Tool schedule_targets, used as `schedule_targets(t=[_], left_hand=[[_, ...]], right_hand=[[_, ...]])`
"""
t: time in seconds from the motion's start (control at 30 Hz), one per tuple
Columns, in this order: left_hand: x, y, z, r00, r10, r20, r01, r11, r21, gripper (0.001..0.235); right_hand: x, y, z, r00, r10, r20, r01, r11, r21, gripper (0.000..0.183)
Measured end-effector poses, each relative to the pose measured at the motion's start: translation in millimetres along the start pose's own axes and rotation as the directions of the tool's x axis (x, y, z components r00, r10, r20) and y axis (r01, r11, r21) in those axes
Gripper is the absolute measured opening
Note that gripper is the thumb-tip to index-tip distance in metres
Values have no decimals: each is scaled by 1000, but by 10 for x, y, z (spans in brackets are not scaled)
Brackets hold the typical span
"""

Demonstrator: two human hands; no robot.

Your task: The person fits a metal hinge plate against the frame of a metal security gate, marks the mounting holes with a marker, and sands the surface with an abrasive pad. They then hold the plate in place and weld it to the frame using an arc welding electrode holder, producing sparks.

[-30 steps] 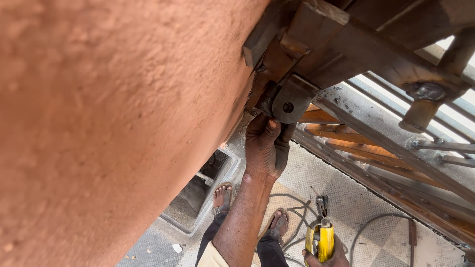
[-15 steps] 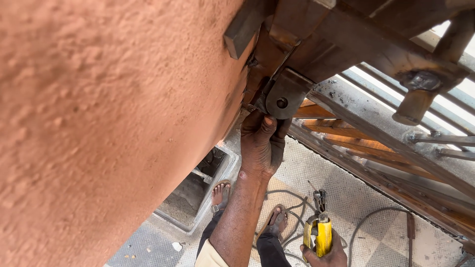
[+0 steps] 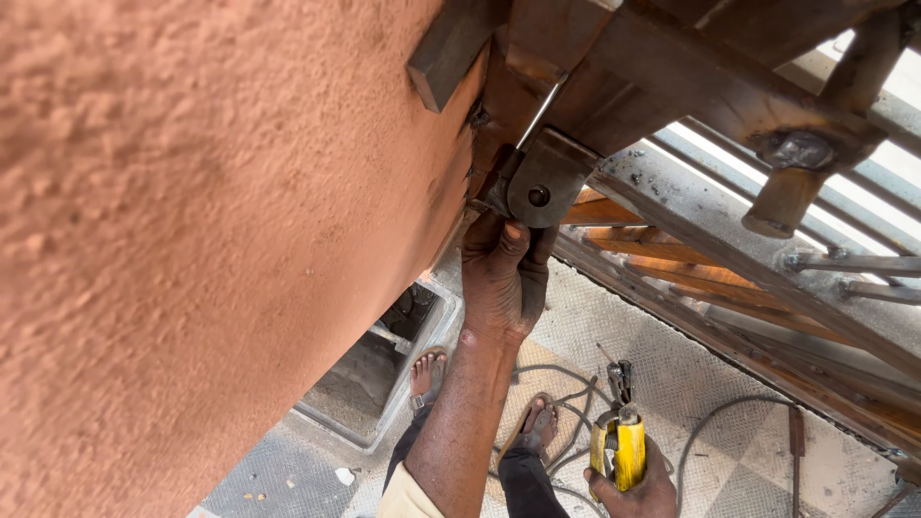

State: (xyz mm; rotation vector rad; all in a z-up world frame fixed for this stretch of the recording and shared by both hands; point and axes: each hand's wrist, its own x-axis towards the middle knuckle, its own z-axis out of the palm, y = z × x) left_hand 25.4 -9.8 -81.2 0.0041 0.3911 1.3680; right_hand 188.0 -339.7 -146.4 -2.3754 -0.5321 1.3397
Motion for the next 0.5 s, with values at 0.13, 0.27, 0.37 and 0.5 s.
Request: schedule_targets(t=[0.13, 0.27, 0.37, 0.5], left_hand=[[19, 0, 14, 1000, 7, 19, -7, 1000, 0, 40], [17, 28, 34, 1000, -6, 16, 6, 1000, 16, 41], [26, 52, 19, 1000, -12, 23, 11, 999, 39, 39], [39, 32, -17, 1000, -19, 20, 18, 999, 37, 35]], right_hand=[[-41, -81, -26, 999, -47, 1, 47, 998, 49, 91], [-166, -289, -96, 990, -139, -28, 141, 989, 46, 95], [-355, -653, -265, 968, -234, -88, 221, 965, -138, 93], [-624, -1353, -538, 933, -336, -128, 291, 915, -281, 98]])
